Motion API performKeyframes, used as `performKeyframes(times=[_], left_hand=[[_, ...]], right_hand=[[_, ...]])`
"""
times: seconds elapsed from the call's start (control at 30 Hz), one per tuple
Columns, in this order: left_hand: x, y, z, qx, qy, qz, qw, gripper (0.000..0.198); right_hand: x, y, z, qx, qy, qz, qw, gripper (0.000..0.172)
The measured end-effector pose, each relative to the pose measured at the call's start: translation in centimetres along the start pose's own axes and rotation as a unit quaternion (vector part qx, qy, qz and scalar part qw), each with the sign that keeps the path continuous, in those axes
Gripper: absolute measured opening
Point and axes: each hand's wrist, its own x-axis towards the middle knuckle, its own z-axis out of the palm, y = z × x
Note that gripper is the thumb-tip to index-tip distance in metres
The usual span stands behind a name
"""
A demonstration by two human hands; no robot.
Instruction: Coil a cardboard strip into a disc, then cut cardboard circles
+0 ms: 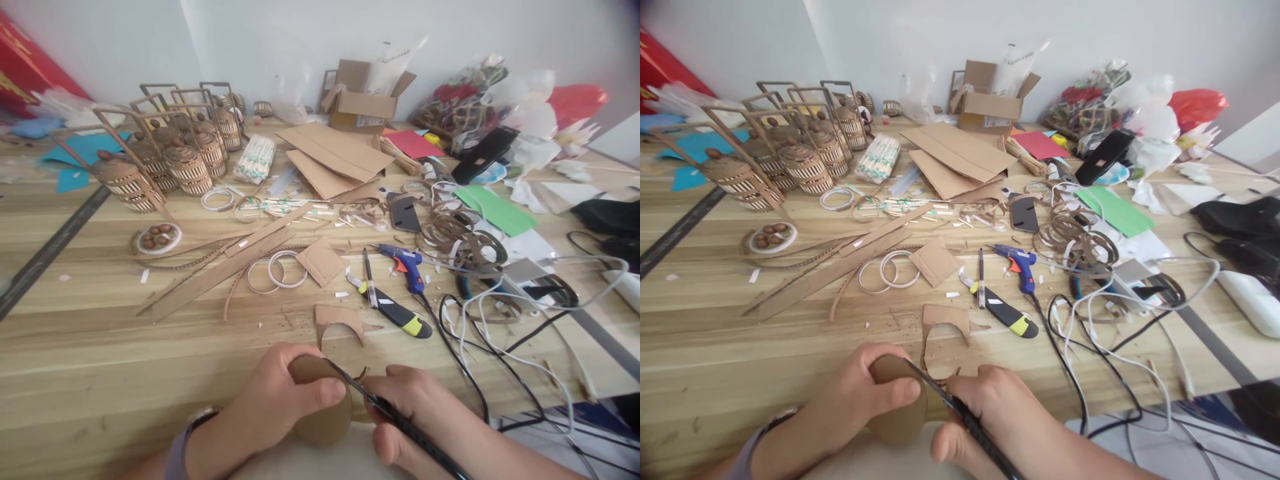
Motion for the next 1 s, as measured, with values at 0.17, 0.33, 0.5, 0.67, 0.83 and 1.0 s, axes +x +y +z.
performKeyframes(times=[0.17, 0.33, 0.5, 0.67, 0.83, 1.0], left_hand=[[0.0, -0.3, 0.0, 0.015, 0.029, -0.017, 0.999, 0.039], [0.3, -0.4, 0.2, -0.022, -0.005, 0.005, 1.000, 0.039], [0.5, -0.3, 0.2, -0.061, -0.001, 0.013, 0.998, 0.046], [0.2, -0.3, -0.1, -0.024, 0.001, 0.058, 0.998, 0.037], [0.0, -0.2, 0.0, 0.011, 0.003, 0.079, 0.997, 0.034], [0.0, 0.0, 0.1, 0.007, -0.020, 0.047, 0.999, 0.038]], right_hand=[[0.0, -0.1, 0.0, 0.026, -0.010, 0.006, 1.000, 0.082], [0.1, -0.2, -0.6, 0.065, -0.015, 0.034, 0.997, 0.083], [0.2, 0.0, -1.4, 0.047, 0.049, 0.031, 0.997, 0.070], [0.5, -0.2, -1.5, -0.047, 0.074, -0.026, 0.996, 0.070], [0.5, -0.7, -2.0, -0.111, 0.078, -0.063, 0.989, 0.078], [0.5, -1.1, -2.3, -0.165, 0.063, -0.064, 0.982, 0.070]])
